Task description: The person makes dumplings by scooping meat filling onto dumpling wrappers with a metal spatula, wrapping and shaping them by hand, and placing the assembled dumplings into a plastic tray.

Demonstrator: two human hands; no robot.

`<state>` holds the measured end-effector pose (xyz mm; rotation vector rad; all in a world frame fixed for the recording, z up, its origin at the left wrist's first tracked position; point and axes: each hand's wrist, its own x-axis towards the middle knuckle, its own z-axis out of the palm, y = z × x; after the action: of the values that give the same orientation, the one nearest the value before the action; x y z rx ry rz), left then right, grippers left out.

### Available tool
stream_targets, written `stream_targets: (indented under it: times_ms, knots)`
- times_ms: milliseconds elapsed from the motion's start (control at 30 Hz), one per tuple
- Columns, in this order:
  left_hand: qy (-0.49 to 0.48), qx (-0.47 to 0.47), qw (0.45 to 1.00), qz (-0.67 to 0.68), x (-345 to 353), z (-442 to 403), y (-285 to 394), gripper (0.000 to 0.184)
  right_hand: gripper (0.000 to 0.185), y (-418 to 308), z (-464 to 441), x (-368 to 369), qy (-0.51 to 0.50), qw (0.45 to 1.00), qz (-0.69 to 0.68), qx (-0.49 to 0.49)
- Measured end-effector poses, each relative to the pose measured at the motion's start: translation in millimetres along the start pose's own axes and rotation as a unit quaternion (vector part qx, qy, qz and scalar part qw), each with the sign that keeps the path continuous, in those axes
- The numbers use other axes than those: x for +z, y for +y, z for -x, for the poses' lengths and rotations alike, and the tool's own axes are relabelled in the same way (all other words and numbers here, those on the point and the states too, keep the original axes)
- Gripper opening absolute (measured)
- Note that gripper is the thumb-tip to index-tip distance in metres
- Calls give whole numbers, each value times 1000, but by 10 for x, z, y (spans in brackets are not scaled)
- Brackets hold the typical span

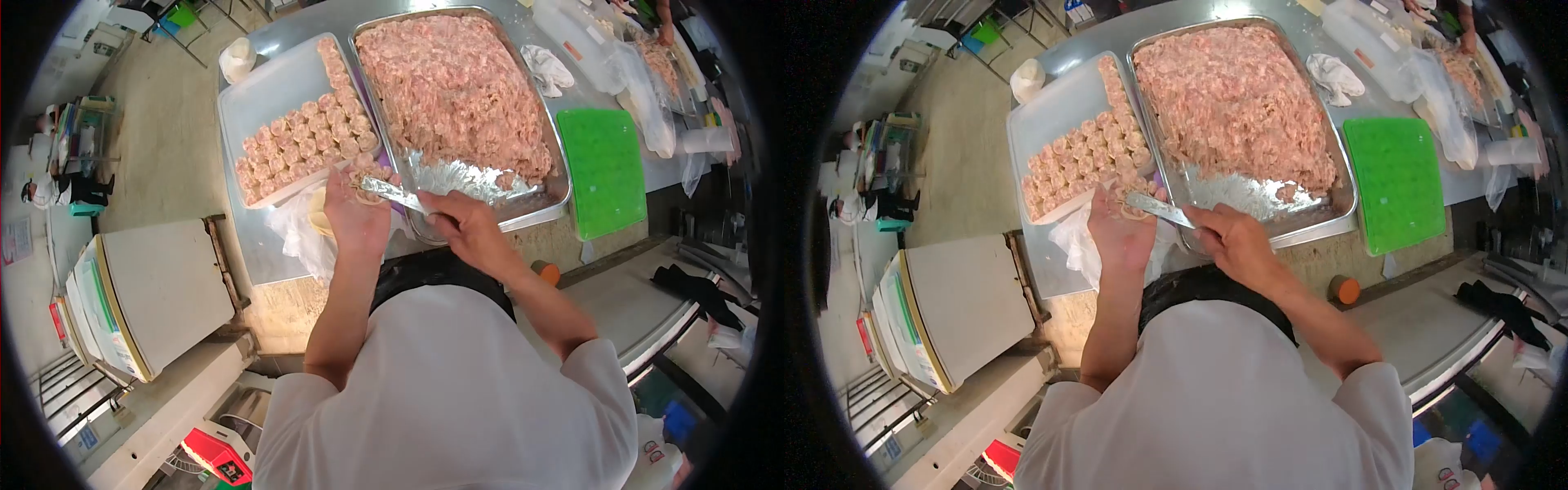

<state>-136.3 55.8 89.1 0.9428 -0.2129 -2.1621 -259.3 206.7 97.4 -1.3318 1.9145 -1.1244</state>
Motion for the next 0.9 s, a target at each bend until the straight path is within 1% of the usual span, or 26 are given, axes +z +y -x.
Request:
stream_targets:
  times_ms: [33, 133, 167, 200, 267, 300, 367, 400, 467, 500, 533, 567, 600, 667, 700, 733, 767, 867, 900]
  knots:
    - [23, 17, 1000, -11, 97, 7, 5, 37, 37, 42, 4, 76, 20, 1000, -13, -8]
    - [23, 20, 1000, -7, -24, -141, -9, 33, 38, -65, 9, -31, 13, 998, 54, -6]
    - [-4, 24, 1000, -18, -107, -204, -13, 31, 38, -167, 23, -97, 12, 998, 54, 15]
    - [-11, 20, 1000, -12, -97, -216, 6, 30, 36, -207, 33, -100, 18, 999, 25, 19]
    - [-17, 5, 1000, -2, -111, -212, -6, 28, 36, -190, 30, -25, 19, 1000, 21, -8]
    - [3, -4, 1000, 11, -197, -286, -41, 28, 36, -115, 24, 57, 30, 999, 24, -13]
    - [-7, -9, 1000, 18, -309, -387, -54, 27, 37, 30, -1, 230, 53, 998, 29, -22]
    - [-9, -10, 1000, 22, -357, -429, -57, 27, 37, 2, -27, 232, 49, 998, 41, -17]
    - [-77, 18, 997, 14, -512, -519, -61, 29, 36, -62, -24, 238, 35, 997, 63, 1]
    - [-108, 30, 994, 9, -580, -528, -63, 31, 34, -74, -22, 239, 38, 999, 16, 5]
    - [-100, 29, 994, 12, -476, -403, -8, 32, 32, -76, -47, 224, 41, 999, -31, 9]
    - [-93, 28, 995, 15, -204, -167, 108, 34, 31, -82, -74, 196, 46, 996, -78, 12]
    - [-111, 15, 993, -32, -186, -118, 201, 32, 27, -103, -70, 98, 37, 990, -124, 55]
    - [-150, -6, 980, -127, -154, -16, 387, 28, 20, -306, -134, -256, 6, 994, -73, 78]
    - [-201, -30, 943, -262, -450, -206, 479, 25, 18, -387, -168, -408, -26, 994, -64, 88]
    - [-249, -56, 884, -392, -624, -313, 550, 22, 16, -455, -195, -543, -54, 992, -56, 99]
    - [-356, -26, 781, -512, -598, -238, 608, 34, 14, -510, -218, -639, -81, 989, -48, 114]
    - [-484, -98, 671, -553, -395, -51, 702, 46, 14, -624, -330, -757, -153, 986, 26, 60]
    - [-472, -72, 650, -591, -243, 62, 713, 50, 15, -607, -339, -736, -162, 983, 42, 69]
